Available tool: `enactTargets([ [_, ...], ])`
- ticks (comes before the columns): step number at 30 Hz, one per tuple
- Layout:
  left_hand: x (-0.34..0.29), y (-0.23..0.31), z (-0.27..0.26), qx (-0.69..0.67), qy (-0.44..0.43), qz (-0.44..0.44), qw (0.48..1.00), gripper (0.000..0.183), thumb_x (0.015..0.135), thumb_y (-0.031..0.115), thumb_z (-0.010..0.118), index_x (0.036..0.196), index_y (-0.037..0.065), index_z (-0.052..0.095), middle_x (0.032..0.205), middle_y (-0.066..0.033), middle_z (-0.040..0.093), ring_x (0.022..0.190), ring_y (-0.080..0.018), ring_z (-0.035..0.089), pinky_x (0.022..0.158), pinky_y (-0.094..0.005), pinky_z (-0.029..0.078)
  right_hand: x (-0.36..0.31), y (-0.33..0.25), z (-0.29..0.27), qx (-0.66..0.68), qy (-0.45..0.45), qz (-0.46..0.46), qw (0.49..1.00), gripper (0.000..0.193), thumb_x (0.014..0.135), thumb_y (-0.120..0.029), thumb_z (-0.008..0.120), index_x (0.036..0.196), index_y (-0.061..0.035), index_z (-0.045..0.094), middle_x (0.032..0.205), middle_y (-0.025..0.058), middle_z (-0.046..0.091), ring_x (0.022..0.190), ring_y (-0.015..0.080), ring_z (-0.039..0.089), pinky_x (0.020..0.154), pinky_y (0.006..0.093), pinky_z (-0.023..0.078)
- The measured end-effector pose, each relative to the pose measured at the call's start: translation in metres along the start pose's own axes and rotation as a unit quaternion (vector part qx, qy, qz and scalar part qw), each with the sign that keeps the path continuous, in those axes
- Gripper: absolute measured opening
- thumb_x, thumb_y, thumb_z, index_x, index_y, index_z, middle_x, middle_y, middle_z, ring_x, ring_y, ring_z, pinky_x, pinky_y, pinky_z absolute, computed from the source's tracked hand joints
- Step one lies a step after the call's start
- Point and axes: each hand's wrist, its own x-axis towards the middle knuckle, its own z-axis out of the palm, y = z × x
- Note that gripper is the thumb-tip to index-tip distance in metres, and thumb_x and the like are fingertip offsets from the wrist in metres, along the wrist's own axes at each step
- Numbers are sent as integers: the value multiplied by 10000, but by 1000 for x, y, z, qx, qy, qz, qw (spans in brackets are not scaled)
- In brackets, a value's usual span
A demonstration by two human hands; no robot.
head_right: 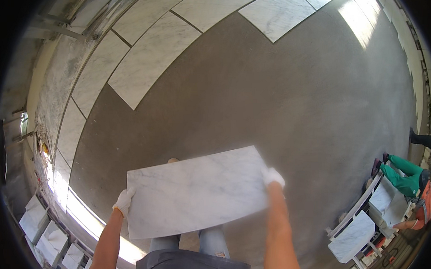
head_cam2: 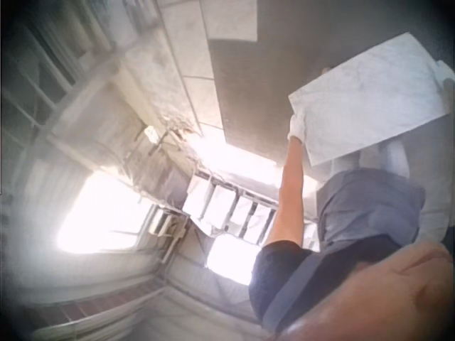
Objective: The person repeatedly picks up large rectangular tiles from a pallet and places them on the floor in a staggered pattern. The person wears gloves and carefully aligns each tile with adjacent ones. Another worker is visible nearby, also handling tiles.
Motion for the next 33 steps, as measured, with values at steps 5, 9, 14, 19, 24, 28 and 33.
enactTargets([
  [5,76,109,49,111,8,68,991,628,961,452,599,1337,-45,517,1227,-141,624,1131,-234,577,1005,-396,441,29,54,38,88,23,64,994,713,1017,-599,341,1318,-5,596,1358,254,585,1287,411,542,1070,465,419],
  [9,106,195,112,146,-37,173,973,595,946,441,610,1289,-41,548,1214,-142,632,1130,-230,581,988,-377,444,54,91,67,168,71,125,975,734,1019,-605,323,1274,10,630,1300,260,622,1253,420,568,1048,475,436],
  [14,125,279,215,166,-86,300,935,549,947,432,607,1235,-35,587,1134,-132,656,1056,-218,594,947,-369,456,91,131,97,227,86,168,955,792,1019,-620,260,1255,35,637,1284,295,617,1264,426,560,1045,486,439],
  [19,188,302,302,185,-114,381,899,550,956,442,597,1195,-53,589,1077,-162,660,1005,-233,594,922,-374,457,139,159,151,302,153,213,917,816,965,-661,339,1273,38,626,1288,255,638,1245,434,573,1055,472,427],
  [24,223,326,353,216,-116,406,880,618,949,483,592,1228,-68,577,1194,-249,650,1127,-344,613,953,-415,462,190,162,165,323,172,241,899,787,940,-637,504,1277,65,623,1221,218,680,1160,358,631,974,432,468],
  [28,227,327,377,260,-30,444,857,614,944,469,588,1284,-41,568,1314,-285,596,1233,-423,568,1022,-456,451,207,104,136,462,192,36,865,648,921,-573,626,1111,44,673,967,74,647,828,180,565,734,371,480],
  [33,183,312,367,357,-11,397,846,533,936,419,588,1303,33,570,1348,-258,565,1237,-418,563,1042,-471,453,164,2,133,646,118,-56,752,550,997,-402,620,1368,-6,529,1107,44,643,870,129,603,767,302,513],
])
